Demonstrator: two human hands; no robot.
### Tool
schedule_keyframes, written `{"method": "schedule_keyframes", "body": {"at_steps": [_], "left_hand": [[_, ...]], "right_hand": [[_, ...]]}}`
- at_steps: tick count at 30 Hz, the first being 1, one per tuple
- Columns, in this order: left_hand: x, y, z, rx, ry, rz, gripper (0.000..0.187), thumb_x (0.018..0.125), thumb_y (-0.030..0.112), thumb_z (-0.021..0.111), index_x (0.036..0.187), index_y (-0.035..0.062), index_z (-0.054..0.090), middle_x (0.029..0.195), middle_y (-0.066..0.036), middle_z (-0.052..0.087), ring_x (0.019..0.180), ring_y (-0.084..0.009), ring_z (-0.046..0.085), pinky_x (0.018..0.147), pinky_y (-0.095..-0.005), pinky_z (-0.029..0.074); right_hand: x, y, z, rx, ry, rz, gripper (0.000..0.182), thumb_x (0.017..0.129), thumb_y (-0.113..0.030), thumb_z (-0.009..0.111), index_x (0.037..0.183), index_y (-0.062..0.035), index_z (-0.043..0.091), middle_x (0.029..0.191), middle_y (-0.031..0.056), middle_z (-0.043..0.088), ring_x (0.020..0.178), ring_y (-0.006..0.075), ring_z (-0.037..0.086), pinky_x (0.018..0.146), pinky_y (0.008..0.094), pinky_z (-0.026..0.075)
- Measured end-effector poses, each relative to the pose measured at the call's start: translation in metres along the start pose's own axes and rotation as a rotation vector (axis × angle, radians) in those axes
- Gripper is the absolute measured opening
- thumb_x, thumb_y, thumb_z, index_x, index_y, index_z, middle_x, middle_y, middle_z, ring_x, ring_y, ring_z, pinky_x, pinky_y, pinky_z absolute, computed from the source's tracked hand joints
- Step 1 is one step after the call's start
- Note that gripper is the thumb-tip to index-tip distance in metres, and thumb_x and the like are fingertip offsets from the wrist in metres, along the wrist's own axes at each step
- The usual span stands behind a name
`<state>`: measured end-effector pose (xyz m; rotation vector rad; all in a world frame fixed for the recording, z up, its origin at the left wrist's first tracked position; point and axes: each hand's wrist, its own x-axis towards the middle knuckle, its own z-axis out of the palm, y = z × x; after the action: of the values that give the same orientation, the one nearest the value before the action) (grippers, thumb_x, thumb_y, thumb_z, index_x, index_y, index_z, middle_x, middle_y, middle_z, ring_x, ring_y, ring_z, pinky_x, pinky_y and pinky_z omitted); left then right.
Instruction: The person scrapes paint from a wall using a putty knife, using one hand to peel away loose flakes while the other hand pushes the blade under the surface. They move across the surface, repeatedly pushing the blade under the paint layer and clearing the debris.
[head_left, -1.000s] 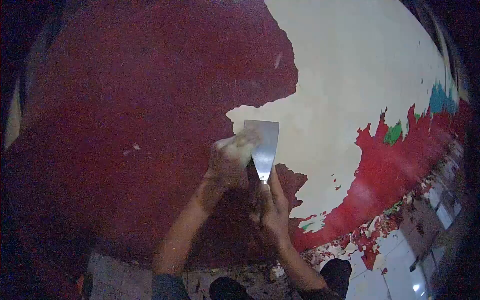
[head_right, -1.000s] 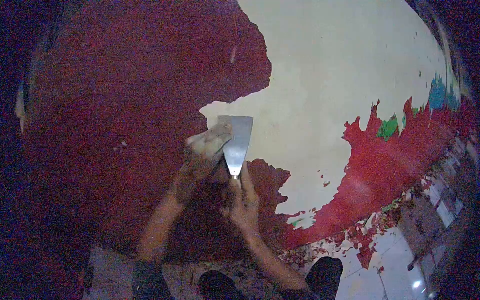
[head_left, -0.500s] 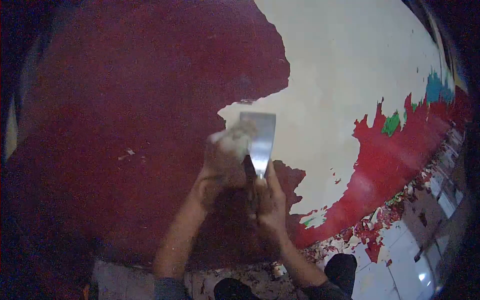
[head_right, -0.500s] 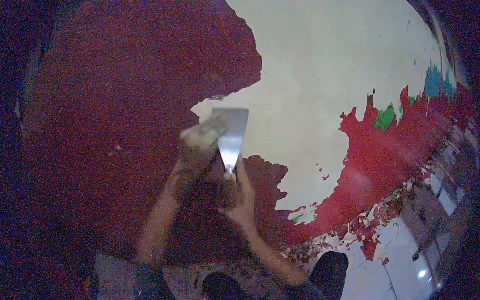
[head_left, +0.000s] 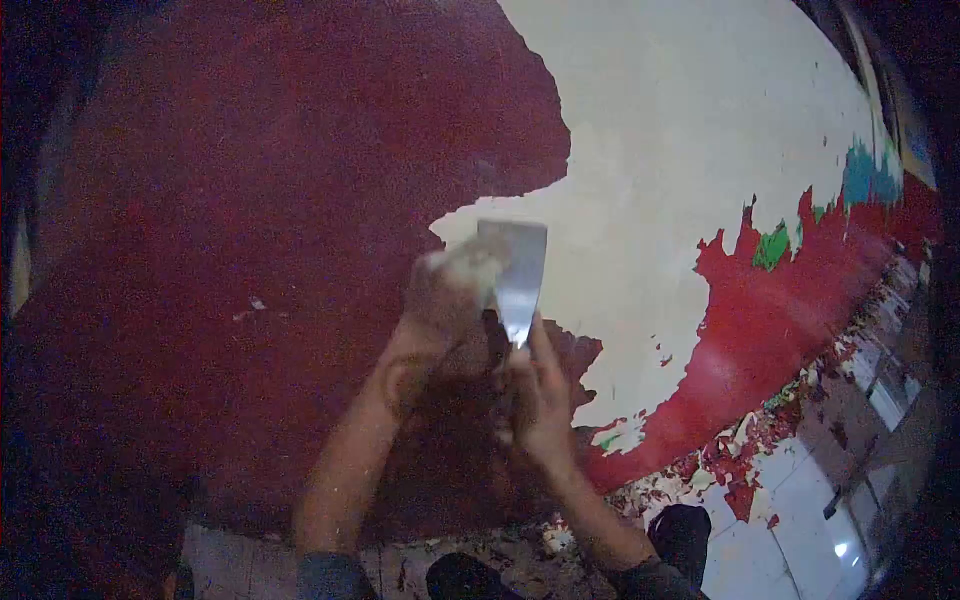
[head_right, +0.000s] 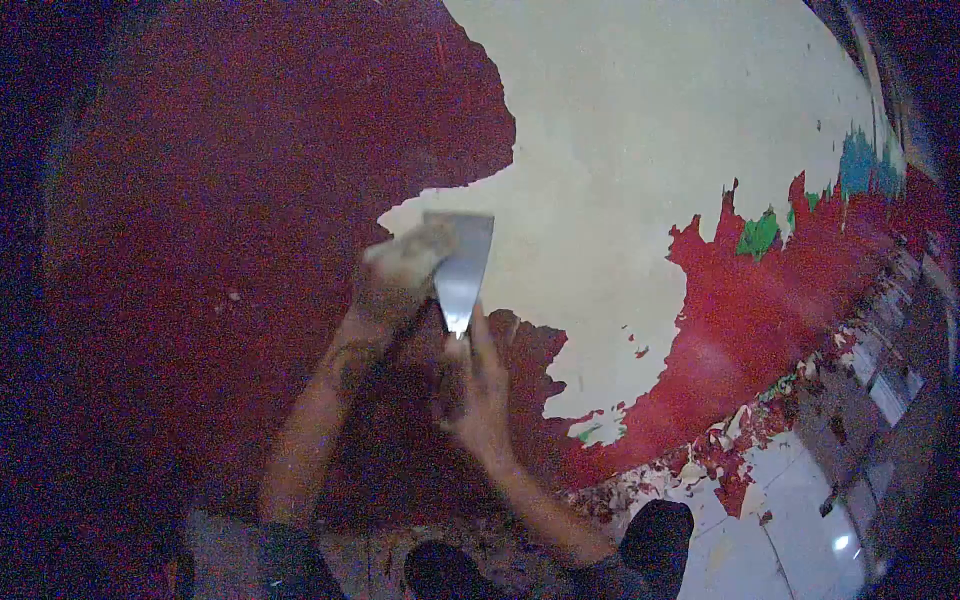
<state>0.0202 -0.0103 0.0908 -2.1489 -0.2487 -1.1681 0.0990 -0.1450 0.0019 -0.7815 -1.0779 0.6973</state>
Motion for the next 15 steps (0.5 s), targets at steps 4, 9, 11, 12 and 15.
{"method": "schedule_keyframes", "body": {"at_steps": [4, 9, 11, 12, 15], "left_hand": [[0.018, -0.012, 0.0, 0.013, -0.036, 0.014, 0.017, 0.076, 0.011, 0.056, 0.09, 0.0106, 0.067, 0.096, -0.009, 0.065, 0.089, -0.0207, 0.064, 0.073, -0.0321, 0.053], [0.014, -0.001, -0.002, 0.097, -0.196, 0.058, 0.019, 0.074, 0.011, 0.056, 0.09, 0.0089, 0.067, 0.097, -0.01, 0.065, 0.088, -0.0224, 0.064, 0.074, -0.0318, 0.053], [0.019, 0.001, -0.007, -0.015, -0.083, 0.049, 0.02, 0.072, 0.011, 0.057, 0.09, 0.0102, 0.067, 0.098, -0.011, 0.065, 0.087, -0.0216, 0.064, 0.074, -0.0319, 0.053], [0.031, 0.0, -0.006, 0.035, -0.111, -0.026, 0.02, 0.072, 0.012, 0.058, 0.09, 0.0113, 0.067, 0.098, -0.011, 0.064, 0.088, -0.0207, 0.064, 0.074, -0.0318, 0.053], [0.051, -0.01, 0.004, 0.069, 0.008, 0.023, 0.018, 0.072, 0.011, 0.058, 0.087, 0.0128, 0.067, 0.094, -0.01, 0.065, 0.086, -0.0214, 0.064, 0.073, -0.0322, 0.053]], "right_hand": [[0.021, 0.0, 0.007, 0.239, -0.005, -0.041, 0.058, 0.093, -0.031, 0.044, 0.14, -0.0083, 0.021, 0.069, -0.0025, 0.045, 0.055, 0.0044, 0.041, 0.045, 0.0184, 0.036], [0.013, -0.002, 0.011, 0.266, 0.081, 0.004, 0.055, 0.091, -0.025, 0.042, 0.14, -0.0127, 0.021, 0.065, -0.0017, 0.044, 0.043, 0.0042, 0.037, 0.033, 0.019, 0.032], [0.013, 0.003, 0.003, 0.245, 0.059, -0.011, 0.054, 0.092, -0.023, 0.041, 0.14, -0.0128, 0.02, 0.065, -0.002, 0.043, 0.043, 0.0045, 0.037, 0.034, 0.0188, 0.032], [0.016, 0.001, 0.001, 0.248, 0.05, -0.024, 0.054, 0.092, -0.022, 0.041, 0.14, -0.0128, 0.02, 0.065, -0.0021, 0.043, 0.042, 0.0047, 0.036, 0.034, 0.0187, 0.032], [0.036, -0.012, -0.001, 0.238, 0.054, -0.167, 0.053, 0.092, -0.019, 0.04, 0.14, -0.0119, 0.02, 0.065, -0.0026, 0.043, 0.043, 0.0046, 0.036, 0.034, 0.0185, 0.032]]}}
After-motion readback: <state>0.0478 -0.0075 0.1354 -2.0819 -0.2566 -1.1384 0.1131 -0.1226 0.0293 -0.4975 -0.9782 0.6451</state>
